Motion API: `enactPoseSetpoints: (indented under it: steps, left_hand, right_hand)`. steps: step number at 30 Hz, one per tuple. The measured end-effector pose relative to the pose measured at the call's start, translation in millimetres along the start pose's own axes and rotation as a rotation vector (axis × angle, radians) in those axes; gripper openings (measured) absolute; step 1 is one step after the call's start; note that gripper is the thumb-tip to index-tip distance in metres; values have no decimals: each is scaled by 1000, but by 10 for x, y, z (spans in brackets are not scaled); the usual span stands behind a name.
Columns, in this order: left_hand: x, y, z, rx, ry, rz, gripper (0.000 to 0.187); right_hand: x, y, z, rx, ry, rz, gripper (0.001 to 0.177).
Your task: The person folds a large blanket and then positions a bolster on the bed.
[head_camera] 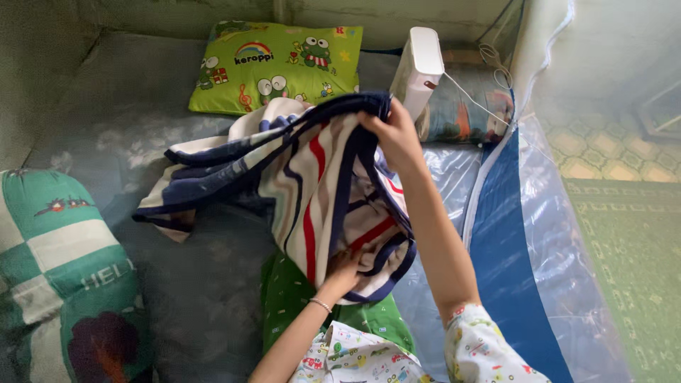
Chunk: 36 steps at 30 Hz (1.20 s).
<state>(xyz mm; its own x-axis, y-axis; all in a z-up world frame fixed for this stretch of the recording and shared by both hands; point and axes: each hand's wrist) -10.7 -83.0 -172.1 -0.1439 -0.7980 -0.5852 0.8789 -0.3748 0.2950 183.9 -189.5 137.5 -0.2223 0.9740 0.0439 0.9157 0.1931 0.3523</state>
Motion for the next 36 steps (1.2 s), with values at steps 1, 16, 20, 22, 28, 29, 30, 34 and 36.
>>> enactPoseSetpoints:
  steps: [1, 16, 20, 22, 28, 29, 30, 34, 36]
  left_hand:
    - [-13, 5, -64, -5, 6, -11, 79]
    - [-2471, -1192, -1405, -451, 445, 388, 53]
    - [-2057, -963, -1315, -357, 240, 621, 48]
    - [-1723, -709, -1183, -401, 280, 321, 43]
    - [-830, -1, -543, -454, 254, -226, 38]
    - [-700, 67, -517, -454, 252, -227, 38]
    - [-571, 131, -536, -346, 279, -92, 47]
    - [-301, 190, -772, -228, 256, 57, 28]
    - [-356, 188, -758, -190, 287, 180, 25]
  right_hand:
    - [-8, 40, -98, -11, 60, 23, 23]
    - [-682, 486, -926, -308, 329, 281, 14]
    - [-380, 500, -670, -243, 325, 327, 17]
    - [-213, 503, -524, -165, 296, 342, 17]
    - [198, 348, -335, -31, 305, 304, 17]
    - [233, 327, -347, -30, 312, 288, 18]
    - [252, 315, -363, -31, 311, 290, 18]
    - [225, 241, -401, -38, 327, 273, 18]
    - [158, 222, -416, -54, 357, 263, 19]
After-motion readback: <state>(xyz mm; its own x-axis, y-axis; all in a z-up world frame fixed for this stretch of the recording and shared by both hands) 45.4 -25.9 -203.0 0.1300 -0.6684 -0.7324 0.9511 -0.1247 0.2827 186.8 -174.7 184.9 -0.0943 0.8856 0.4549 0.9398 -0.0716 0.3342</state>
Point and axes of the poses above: each hand's wrist, its own y-axis towards the middle knuckle, its own x-axis out of the palm, z = x × y, and after that the axes turned 6 degrees about -y, right-handed
